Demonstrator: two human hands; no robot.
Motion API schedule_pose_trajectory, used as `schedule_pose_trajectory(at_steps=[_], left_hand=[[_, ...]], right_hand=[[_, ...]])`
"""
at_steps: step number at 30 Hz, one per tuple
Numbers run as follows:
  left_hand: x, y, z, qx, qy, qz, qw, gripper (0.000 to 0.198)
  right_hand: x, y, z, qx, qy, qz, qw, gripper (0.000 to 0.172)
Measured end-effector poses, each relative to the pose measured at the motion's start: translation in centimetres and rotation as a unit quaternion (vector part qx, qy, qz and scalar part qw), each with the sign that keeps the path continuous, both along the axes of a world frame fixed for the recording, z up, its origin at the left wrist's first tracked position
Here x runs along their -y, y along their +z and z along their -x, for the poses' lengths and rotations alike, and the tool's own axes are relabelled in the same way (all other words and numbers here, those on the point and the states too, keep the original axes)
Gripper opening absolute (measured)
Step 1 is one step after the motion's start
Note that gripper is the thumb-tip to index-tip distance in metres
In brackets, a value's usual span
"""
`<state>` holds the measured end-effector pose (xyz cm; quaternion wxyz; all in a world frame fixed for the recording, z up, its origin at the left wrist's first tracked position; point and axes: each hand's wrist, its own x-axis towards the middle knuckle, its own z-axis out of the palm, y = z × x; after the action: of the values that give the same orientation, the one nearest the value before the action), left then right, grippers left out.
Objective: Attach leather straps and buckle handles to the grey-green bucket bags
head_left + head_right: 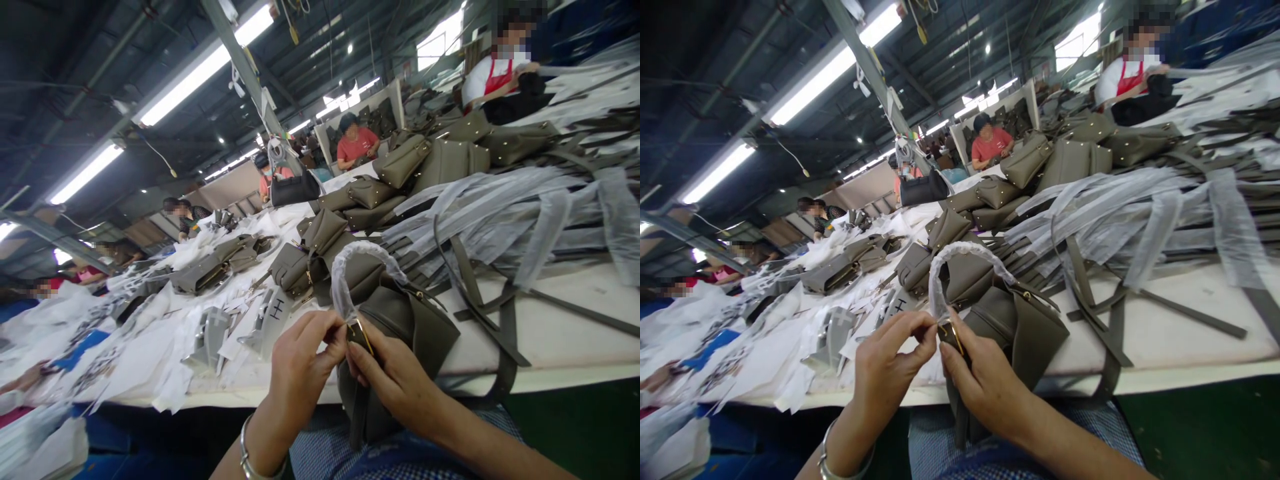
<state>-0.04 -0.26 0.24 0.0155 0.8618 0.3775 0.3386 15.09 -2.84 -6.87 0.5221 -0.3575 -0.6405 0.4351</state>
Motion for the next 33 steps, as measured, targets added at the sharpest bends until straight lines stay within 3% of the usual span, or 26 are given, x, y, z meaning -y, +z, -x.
schedule_pose_trajectory(at_steps=[9, 14, 17, 20, 23, 33], left_hand=[[-0.1, -1.0, 0.8, -0.034, -0.079, -0.039, 0.996, 0.009], [-0.1, -0.8, 1.1, -0.036, -0.065, 0.01, 0.997, 0.007], [-0.2, -0.9, 1.2, -0.025, -0.056, 0.003, 0.998, 0.01], [-0.1, -1.2, 1.3, -0.011, -0.051, -0.014, 0.999, 0.014], [0.1, -1.6, 1.4, 0.004, -0.052, -0.03, 0.998, 0.018], [-1.1, -2.3, 1.4, 0.045, -0.07, -0.066, 0.994, 0.02]], right_hand=[[0.0, 0.1, 0.0, -0.013, -0.011, 0.012, 1.0, 0.03], [-0.2, -0.3, -0.2, -0.046, 0.019, 0.01, 0.999, 0.051], [0.0, -0.8, -0.5, -0.087, -0.01, -0.017, 0.996, 0.062], [-0.2, -1.1, -1.0, -0.077, -0.126, -0.069, 0.987, 0.039], [-0.7, -0.6, -1.8, 0.009, -0.227, -0.154, 0.962, 0.019], [-1.9, 1.8, -3.2, 0.15, -0.239, -0.282, 0.917, 0.017]])
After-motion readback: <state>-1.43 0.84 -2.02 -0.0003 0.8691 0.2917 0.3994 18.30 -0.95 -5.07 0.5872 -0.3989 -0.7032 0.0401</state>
